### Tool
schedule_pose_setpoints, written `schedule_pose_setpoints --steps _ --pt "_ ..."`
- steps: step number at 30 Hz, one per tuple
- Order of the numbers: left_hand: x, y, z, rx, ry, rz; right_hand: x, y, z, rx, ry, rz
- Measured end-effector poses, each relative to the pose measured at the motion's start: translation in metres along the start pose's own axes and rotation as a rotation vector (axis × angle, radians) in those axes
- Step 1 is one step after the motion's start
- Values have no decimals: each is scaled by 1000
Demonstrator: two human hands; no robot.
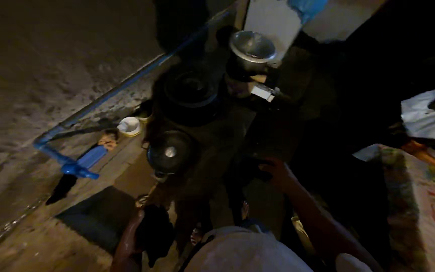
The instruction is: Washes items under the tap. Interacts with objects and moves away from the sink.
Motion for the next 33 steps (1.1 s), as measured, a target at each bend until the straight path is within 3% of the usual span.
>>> schedule_pose_setpoints --steps 3,6,11,16,19,22,27,31,33 --pt "11 6 76 142 -150 101 30 21 -59 -123 11 -130" --pt "5 25 168 327 -208 219 54 29 -126 45 105 -94" --pt "17 7 294 432 -418 263 93 49 -227 36 198 -200" --pt "-7 -2 460 741 -869 479 91 37 -277 -33 65 -403" --pt "-9 -20 548 763 -1118 568 88 21 -299 -190 83 -539" --pt "2 -36 609 713 -1210 512 90 11 -320 -278 244 -575" --pt "5 -43 685 608 -1443 335 101 15 -351 -66 378 -718" --pt "0 -56 742 544 -1644 128 101 22 -380 27 384 -558" --pt "-12 -53 768 562 -1634 26 104 30 -399 88 442 -472"
Point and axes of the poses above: each hand's wrist, its own x-axis towards the middle knuckle, its own z-axis out of the palm, y = z × x, the point moved 5 cm from there along x, towards the middle knuckle, and after that the axes turned 12 degrees about y, right-handed, at the moved point
